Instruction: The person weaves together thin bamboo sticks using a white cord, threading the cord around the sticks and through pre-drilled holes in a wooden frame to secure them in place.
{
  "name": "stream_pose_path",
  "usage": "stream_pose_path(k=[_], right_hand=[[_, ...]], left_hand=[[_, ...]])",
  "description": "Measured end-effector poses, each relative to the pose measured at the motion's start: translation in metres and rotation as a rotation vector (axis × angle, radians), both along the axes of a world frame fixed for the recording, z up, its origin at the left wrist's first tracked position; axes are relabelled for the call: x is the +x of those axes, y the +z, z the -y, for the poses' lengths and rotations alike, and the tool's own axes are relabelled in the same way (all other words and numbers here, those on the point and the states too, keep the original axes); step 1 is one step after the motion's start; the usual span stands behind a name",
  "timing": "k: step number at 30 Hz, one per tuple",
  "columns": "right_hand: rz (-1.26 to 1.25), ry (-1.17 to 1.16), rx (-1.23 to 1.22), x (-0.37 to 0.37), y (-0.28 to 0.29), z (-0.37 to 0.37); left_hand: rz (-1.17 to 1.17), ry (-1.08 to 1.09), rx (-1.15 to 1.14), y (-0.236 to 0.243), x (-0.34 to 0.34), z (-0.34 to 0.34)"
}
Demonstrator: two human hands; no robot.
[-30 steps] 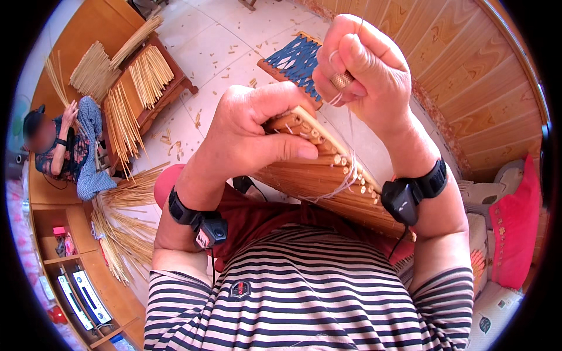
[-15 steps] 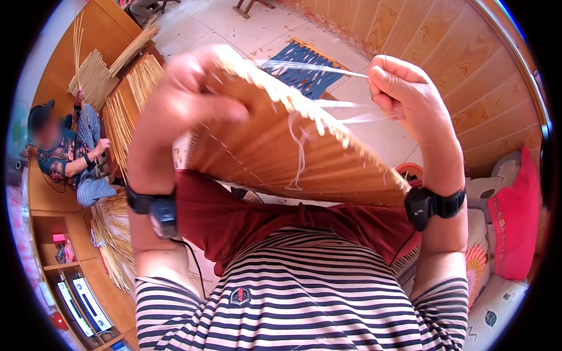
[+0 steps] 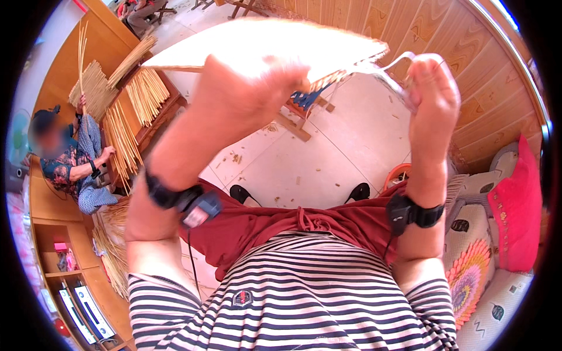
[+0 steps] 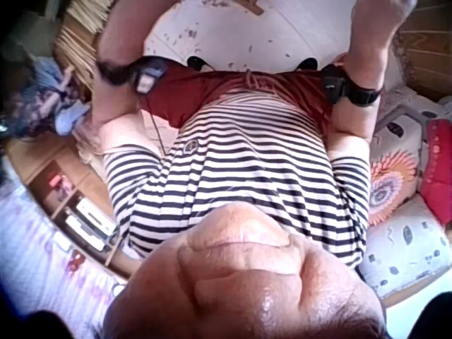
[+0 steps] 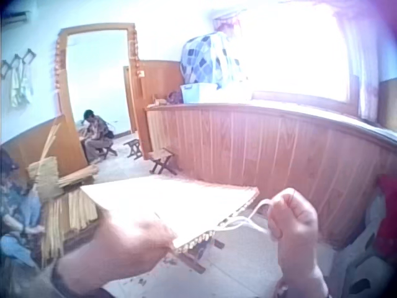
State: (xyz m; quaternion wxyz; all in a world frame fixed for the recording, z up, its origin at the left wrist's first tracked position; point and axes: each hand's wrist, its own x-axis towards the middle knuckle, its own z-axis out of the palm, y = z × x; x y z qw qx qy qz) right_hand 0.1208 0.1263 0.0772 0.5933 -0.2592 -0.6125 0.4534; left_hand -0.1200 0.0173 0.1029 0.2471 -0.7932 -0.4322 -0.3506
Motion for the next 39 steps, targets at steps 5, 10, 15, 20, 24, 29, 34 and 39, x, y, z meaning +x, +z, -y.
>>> stream_pose_path(k=[5, 10, 15, 20, 24, 29, 34, 39], right_hand=[[-0.010, 0.259, -0.503, 0.013, -0.089, 0.007], [0.075, 0.576, -0.790, 0.004, -0.133, 0.032], [0.316, 0.631, -0.856, -0.006, -0.169, 0.038], [0.605, 0.647, -0.690, -0.019, -0.185, 0.042], [0.790, 0.732, -0.448, -0.038, -0.164, 0.046], [0.857, 0.742, -0.378, -0.031, -0.143, 0.024], [0.905, 0.693, -0.391, -0.012, -0.149, 0.007], [0.910, 0.543, -0.606, -0.036, -0.212, 0.004]], left_hand=[[-0.032, -0.059, 0.063, -0.137, -0.047, -0.062], [-0.016, -0.031, -0.178, -0.221, -0.040, -0.066], [0.056, 0.198, -0.293, -0.288, -0.048, -0.058], [0.988, 0.648, -0.250, -0.312, -0.002, -0.020], [0.773, 0.523, -0.326, -0.280, 0.017, 0.007], [0.207, -0.152, -1.246, -0.242, 0.016, 0.019], [0.397, -0.099, -0.860, -0.230, -0.004, 0.001], [0.182, 0.342, -0.634, -0.256, -0.066, -0.057]])
